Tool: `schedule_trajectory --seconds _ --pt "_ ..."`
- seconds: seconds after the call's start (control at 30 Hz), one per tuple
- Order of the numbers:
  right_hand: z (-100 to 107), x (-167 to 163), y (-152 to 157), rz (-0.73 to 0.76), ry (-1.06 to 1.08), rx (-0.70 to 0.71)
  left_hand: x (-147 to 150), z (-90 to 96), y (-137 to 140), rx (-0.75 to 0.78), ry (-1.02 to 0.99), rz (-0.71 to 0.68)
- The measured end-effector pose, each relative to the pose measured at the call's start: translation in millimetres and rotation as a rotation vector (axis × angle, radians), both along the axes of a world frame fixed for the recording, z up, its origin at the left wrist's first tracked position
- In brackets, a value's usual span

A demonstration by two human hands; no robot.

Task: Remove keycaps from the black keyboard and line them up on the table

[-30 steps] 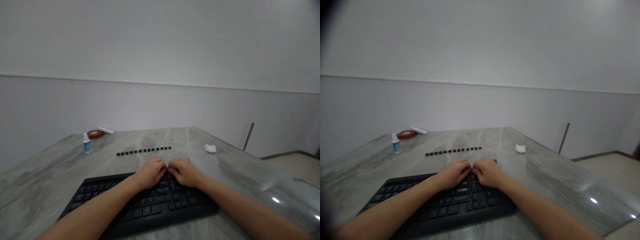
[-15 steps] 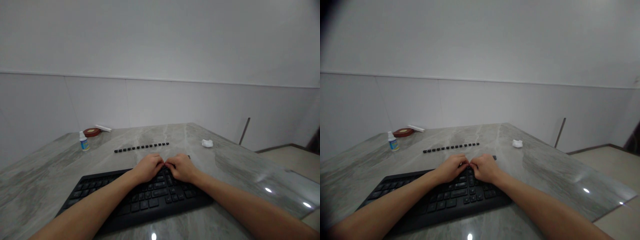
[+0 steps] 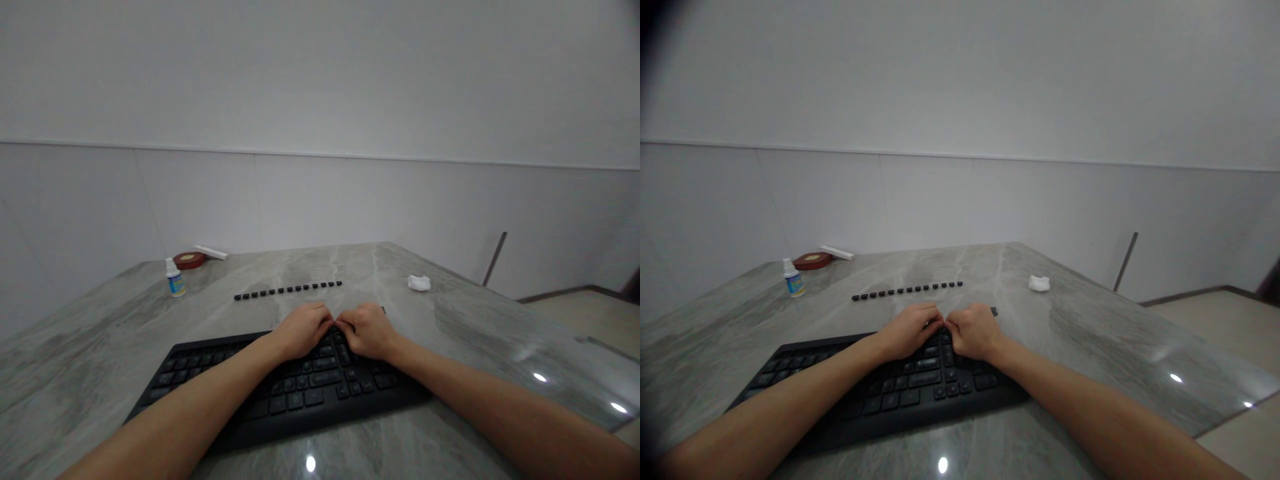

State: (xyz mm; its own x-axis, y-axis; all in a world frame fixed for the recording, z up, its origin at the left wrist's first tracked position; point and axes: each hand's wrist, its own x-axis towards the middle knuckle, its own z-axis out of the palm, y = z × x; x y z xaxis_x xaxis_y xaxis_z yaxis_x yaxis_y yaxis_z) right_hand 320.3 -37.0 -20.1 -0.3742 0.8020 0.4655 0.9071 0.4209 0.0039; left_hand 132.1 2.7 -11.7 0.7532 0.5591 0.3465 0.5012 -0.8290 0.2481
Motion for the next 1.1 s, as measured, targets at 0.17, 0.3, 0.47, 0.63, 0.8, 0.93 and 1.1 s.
schedule_trajectory --seconds 0.17,0.3,0.47,0.63,0.8,0.93,1.1 --pt "-0.1 9.2 0.2 -0.058 0.093 0.03 0.0 0.1 -0.8 -0.001 -0.025 -0.014" --pt "-2.1 10.2 2.8 0.094 0.106 0.045 -0.6 -0.5 -1.3 -0.012 -0.059 0.014" --pt "-3.5 8.0 7.3 0.213 0.142 -0.018 -1.2 0.6 -3.0 -0.017 -0.089 -0.028" --pt "-0.2 7.4 6.6 0.242 0.122 -0.023 -0.6 1.3 -2.9 -0.025 -0.091 -0.015" --pt "3.7 7.0 2.5 0.274 0.062 0.012 -1.4 0.7 -3.9 0.014 -0.087 -0.041" --pt "7.9 9.6 -0.4 0.314 0.017 0.01 -1.9 4.0 -6.8 0.025 -0.065 -0.056" --pt "15.9 15.0 -0.7 0.366 -0.061 0.046 -1.9 6.9 -8.9 0.058 -0.036 -0.073"
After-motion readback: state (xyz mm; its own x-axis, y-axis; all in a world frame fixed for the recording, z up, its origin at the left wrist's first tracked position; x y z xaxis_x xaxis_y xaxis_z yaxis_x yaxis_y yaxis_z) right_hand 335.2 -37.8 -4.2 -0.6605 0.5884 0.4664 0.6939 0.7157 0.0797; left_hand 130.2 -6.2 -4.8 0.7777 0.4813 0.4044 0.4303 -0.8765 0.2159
